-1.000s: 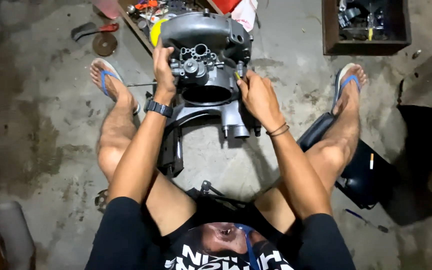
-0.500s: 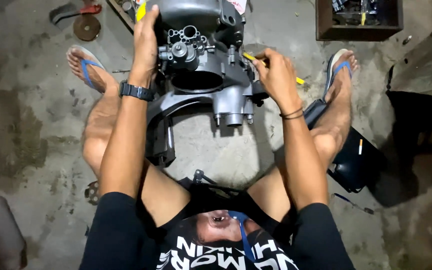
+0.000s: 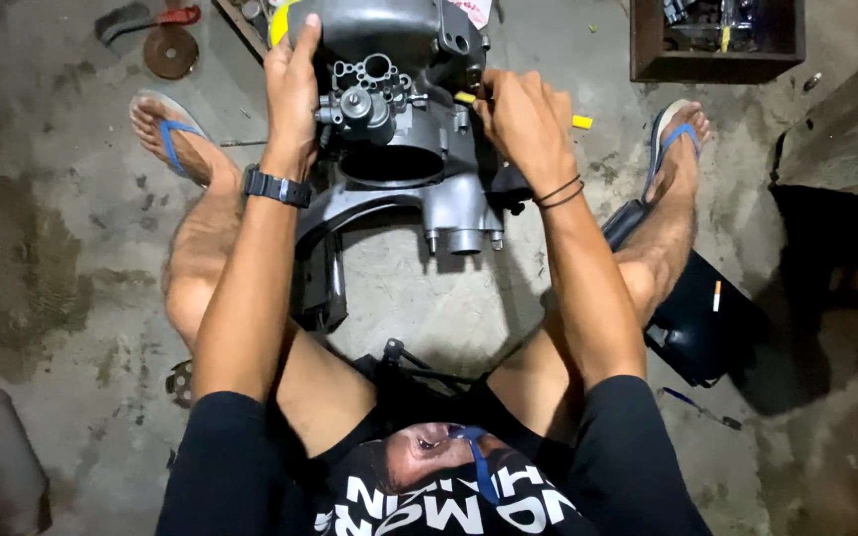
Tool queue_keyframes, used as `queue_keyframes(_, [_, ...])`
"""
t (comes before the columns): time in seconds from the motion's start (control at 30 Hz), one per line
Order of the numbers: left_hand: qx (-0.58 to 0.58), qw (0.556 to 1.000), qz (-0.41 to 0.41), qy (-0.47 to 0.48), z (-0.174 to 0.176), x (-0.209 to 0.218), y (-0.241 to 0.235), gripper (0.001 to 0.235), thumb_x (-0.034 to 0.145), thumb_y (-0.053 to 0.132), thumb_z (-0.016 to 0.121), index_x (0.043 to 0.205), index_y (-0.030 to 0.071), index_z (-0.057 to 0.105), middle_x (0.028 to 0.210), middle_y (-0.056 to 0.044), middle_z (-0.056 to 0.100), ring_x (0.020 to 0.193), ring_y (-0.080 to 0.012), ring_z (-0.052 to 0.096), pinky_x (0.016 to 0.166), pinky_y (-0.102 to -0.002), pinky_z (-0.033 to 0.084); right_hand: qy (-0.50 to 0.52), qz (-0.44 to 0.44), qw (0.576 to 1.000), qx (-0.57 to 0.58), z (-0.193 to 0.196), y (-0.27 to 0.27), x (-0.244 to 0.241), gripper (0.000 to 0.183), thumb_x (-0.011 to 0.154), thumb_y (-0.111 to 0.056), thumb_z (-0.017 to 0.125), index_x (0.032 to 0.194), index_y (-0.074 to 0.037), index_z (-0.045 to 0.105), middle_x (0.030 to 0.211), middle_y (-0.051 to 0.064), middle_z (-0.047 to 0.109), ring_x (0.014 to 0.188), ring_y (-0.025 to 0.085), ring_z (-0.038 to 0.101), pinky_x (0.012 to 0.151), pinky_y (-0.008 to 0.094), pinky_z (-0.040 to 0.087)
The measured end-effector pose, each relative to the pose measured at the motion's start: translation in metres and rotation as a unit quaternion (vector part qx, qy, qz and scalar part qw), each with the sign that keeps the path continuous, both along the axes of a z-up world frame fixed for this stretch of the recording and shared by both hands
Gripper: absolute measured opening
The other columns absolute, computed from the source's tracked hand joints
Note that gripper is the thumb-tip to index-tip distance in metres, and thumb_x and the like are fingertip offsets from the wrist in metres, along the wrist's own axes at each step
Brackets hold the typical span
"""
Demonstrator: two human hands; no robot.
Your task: Using a screwdriver to clean or adjust an engine intake manifold component while sitting on the floor
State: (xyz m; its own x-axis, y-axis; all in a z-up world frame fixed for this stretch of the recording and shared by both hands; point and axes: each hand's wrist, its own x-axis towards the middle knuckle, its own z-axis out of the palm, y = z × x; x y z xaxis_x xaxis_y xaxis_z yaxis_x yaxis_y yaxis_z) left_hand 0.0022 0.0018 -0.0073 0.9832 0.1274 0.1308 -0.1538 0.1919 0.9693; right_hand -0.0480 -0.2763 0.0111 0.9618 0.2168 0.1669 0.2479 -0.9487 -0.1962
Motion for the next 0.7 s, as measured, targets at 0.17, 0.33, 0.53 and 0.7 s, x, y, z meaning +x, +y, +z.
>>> queue_keyframes(0.17, [0.008, 1.0, -0.005, -0.02, 0.0, 0.0, 0.0, 0.031, 0.098, 0.037, 0.061, 0.11, 0.011, 0.07, 0.109, -0.001, 0.074, 0.1, -0.01, 0.068, 0.092, -0.028, 0.056, 0.083, -0.015, 0.996, -0.002, 0.001, -0.001, 0.005, 0.011, 0.098, -0.025, 0.068, 0.1, -0.015, 0.069, 0.089, 0.021, 0.072, 0.083, 0.05, 0.068, 0.062, 0.059, 0.052])
queue_keyframes(0.33, [0.012, 0.999, 0.002, -0.031, -0.011, 0.008, 0.004, 0.031, 0.098, 0.038, 0.063, 0.111, 0.011, 0.07, 0.111, -0.001, 0.074, 0.102, -0.0097, 0.066, 0.094, -0.029, 0.054, 0.1, -0.036, 0.994, 0.015, 0.01, 0.006, 0.005, 0.016, 0.1, -0.024, 0.066, 0.096, -0.01, 0.072, 0.087, 0.021, 0.074, 0.083, 0.046, 0.071, 0.065, 0.058, 0.053])
queue_keyframes(0.53, [0.055, 0.997, -0.004, -0.048, -0.004, 0.007, 0.004, 0.031, 0.1, 0.04, 0.06, 0.11, 0.013, 0.068, 0.11, 0.002, 0.071, 0.103, -0.0087, 0.063, 0.095, -0.029, 0.051, 0.085, -0.051, 0.995, -0.015, 0.007, 0.006, 0.011, 0.019, 0.098, -0.028, 0.068, 0.086, -0.014, 0.07, 0.083, 0.018, 0.074, 0.081, 0.048, 0.07, 0.057, 0.055, 0.049])
queue_keyframes(0.7, [0.061, 0.997, -0.016, -0.048, -0.001, -0.001, 0.004, 0.029, 0.101, 0.042, 0.057, 0.108, 0.016, 0.067, 0.109, 0.003, 0.07, 0.103, -0.0084, 0.063, 0.095, -0.03, 0.05, 0.128, -0.047, 0.991, 0.016, 0.0, 0.008, 0.001, 0.029, 0.098, -0.031, 0.071, 0.112, -0.005, 0.067, 0.101, 0.031, 0.067, 0.091, 0.055, 0.065, 0.078, 0.061, 0.051])
